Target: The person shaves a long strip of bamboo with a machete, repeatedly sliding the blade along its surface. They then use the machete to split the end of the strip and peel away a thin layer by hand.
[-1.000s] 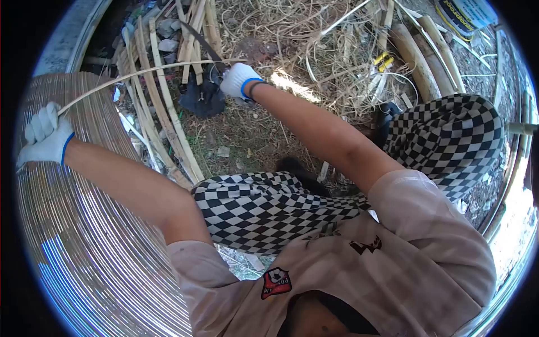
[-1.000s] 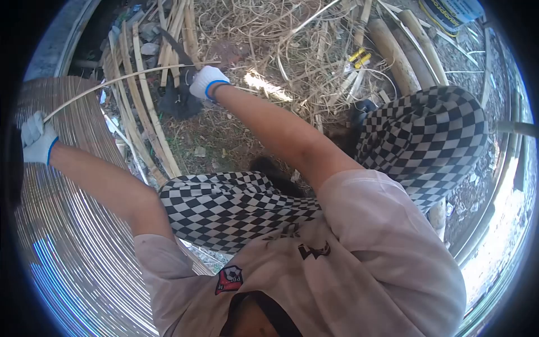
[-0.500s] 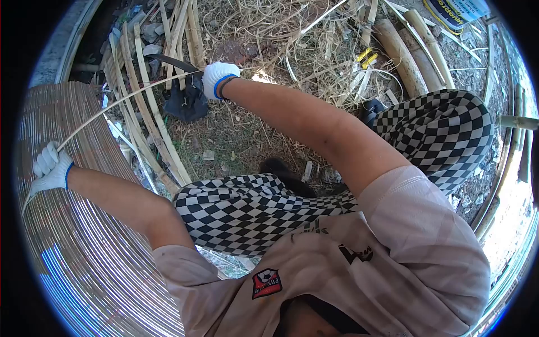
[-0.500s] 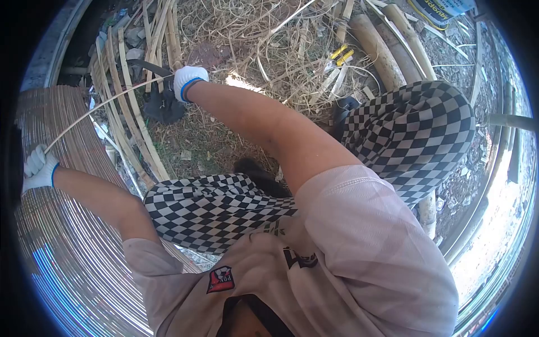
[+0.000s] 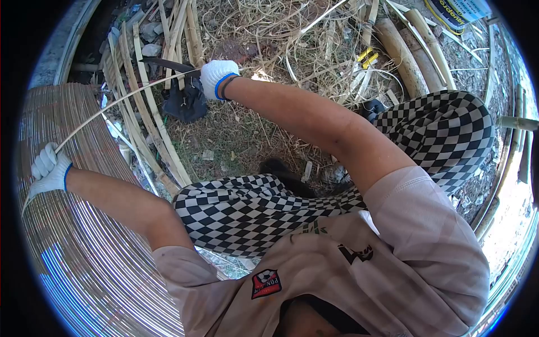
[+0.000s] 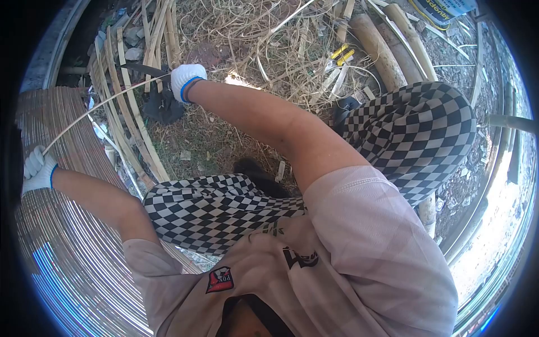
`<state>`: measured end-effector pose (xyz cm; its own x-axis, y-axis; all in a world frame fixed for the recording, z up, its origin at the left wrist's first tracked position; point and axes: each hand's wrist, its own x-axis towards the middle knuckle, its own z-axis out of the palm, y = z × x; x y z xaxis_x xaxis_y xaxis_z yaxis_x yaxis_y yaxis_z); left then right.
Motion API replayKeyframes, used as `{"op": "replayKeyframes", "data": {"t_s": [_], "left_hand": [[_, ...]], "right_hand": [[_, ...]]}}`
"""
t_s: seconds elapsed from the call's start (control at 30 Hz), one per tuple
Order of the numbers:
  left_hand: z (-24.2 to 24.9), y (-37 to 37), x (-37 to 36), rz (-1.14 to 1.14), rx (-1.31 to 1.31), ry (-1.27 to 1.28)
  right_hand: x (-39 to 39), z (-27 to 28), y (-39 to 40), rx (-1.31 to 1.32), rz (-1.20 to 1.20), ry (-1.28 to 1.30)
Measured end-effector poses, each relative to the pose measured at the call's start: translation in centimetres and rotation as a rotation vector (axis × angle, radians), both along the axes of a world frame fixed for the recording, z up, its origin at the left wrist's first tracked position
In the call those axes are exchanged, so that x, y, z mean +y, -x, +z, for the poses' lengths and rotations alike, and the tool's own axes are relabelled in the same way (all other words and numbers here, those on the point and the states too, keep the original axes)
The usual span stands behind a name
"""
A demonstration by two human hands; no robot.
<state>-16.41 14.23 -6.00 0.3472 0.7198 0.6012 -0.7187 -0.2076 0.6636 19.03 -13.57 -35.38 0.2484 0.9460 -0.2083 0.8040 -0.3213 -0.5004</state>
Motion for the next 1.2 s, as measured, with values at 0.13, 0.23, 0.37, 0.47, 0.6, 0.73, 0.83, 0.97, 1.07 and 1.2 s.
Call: {"op": "replayKeyframes", "data": {"t_s": [0.13, 0.23, 0.37, 0.47, 0.6, 0.73, 0.83, 0.97, 1.07, 1.2], "left_hand": [[0.4, 0.0, 0.2, -0.060, 0.000, 0.001], [0.4, 0.2, 0.4, -0.117, 0.002, -0.003], [0.3, 0.5, 0.8, -0.151, 0.016, -0.019], [0.2, 0.5, 0.7, -0.143, -0.004, -0.010], [0.2, 0.8, 1.0, -0.139, -0.024, 0.007], [0.3, 0.7, 0.7, -0.122, -0.008, -0.002], [0.5, 0.0, 0.3, -0.126, 0.003, -0.039], [0.6, -0.4, 0.0, -0.073, -0.013, -0.007], [-0.6, 0.6, 0.6, -0.002, 0.004, 0.012], [0.3, 0.3, 0.5, -0.072, -0.004, -0.022]], "right_hand": [[0.0, 0.2, 0.0, 0.002, -0.005, -0.003], [0.0, 0.2, 0.1, 0.004, -0.011, -0.002], [-0.3, 0.8, 0.0, -0.011, -0.007, 0.000], [-0.3, 0.9, 0.0, -0.038, -0.003, -0.015], [-0.1, 1.0, 0.0, -0.054, 0.009, -0.014], [0.0, 1.0, 0.1, -0.040, 0.017, -0.018], [-0.8, 1.9, 0.2, 0.054, 0.027, -0.063], [-2.0, -0.4, 1.4, 0.193, 0.027, -0.267], [-1.8, -5.3, 0.5, 0.236, -0.011, 0.013], [-0.8, -6.1, -2.8, 0.109, 0.179, 0.225]]}}
